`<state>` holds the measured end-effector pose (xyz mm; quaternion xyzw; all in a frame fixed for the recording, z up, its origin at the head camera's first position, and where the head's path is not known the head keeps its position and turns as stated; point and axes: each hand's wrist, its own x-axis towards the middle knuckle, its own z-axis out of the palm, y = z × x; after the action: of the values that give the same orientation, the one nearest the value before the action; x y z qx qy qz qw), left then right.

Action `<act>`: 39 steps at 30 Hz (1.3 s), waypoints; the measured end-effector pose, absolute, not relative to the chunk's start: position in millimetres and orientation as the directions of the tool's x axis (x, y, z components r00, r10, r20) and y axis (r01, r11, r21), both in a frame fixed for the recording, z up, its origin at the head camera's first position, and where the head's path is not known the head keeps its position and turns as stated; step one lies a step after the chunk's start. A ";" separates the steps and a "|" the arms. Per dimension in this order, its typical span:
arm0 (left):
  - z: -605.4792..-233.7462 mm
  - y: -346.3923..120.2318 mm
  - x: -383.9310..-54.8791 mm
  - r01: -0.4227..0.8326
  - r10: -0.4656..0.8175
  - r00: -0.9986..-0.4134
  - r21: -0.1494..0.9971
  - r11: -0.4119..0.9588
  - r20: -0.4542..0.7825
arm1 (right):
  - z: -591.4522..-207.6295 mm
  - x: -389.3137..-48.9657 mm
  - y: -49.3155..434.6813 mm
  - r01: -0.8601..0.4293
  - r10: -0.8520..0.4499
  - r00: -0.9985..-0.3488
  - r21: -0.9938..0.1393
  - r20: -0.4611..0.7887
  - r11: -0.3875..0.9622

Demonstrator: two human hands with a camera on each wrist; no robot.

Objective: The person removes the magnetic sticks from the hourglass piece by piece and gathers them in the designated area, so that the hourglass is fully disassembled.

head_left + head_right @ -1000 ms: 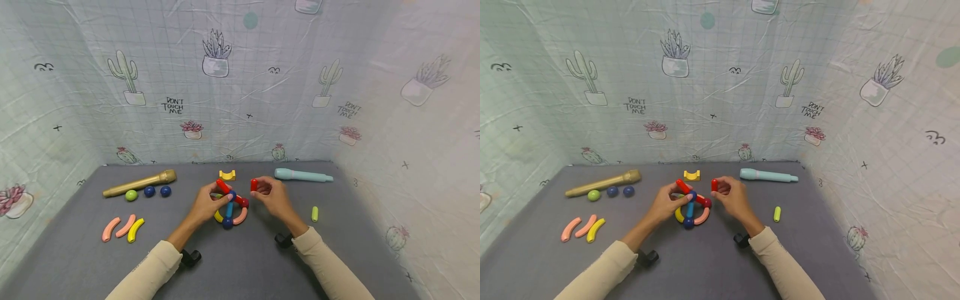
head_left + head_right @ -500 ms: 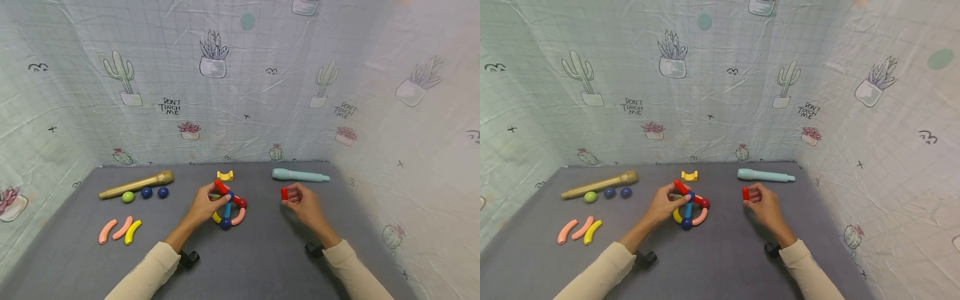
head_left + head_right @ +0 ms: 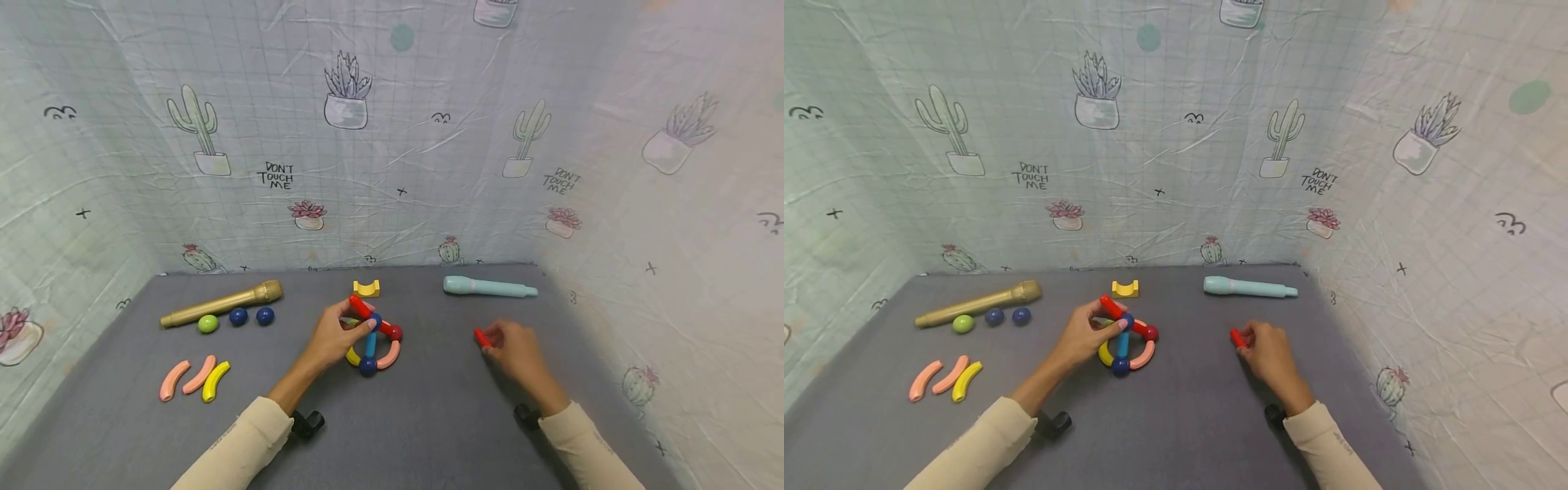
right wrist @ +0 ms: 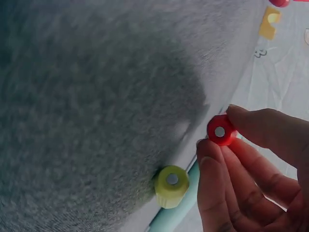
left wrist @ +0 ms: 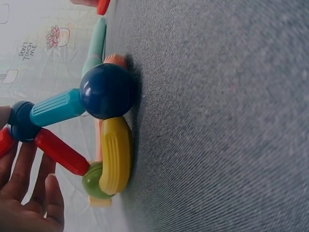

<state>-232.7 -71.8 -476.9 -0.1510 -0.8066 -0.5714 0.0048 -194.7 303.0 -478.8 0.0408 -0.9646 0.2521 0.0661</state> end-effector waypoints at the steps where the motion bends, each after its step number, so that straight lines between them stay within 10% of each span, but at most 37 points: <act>1: -476.2 -71.7 -232.3 0.259 0.240 -0.952 0.914 0.313 0.188 | -479.5 -194.6 303.2 -0.110 -0.047 -0.989 -0.468 0.144 0.877; 20: -473.1 -72.8 -228.3 0.338 0.239 -0.937 0.827 0.450 0.253 | -458.1 -204.5 227.1 -0.432 -0.192 -0.859 -0.471 0.474 0.769; 39: -481.0 -74.1 -227.0 0.351 0.162 -0.936 0.803 0.482 0.312 | -419.8 -229.5 110.8 -0.669 -0.430 -0.740 -0.497 0.517 0.553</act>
<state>-227.0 -74.1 -481.0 -0.1499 -0.8555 -0.4861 0.0969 -229.5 110.8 -419.8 0.3177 -0.8646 0.3499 0.1704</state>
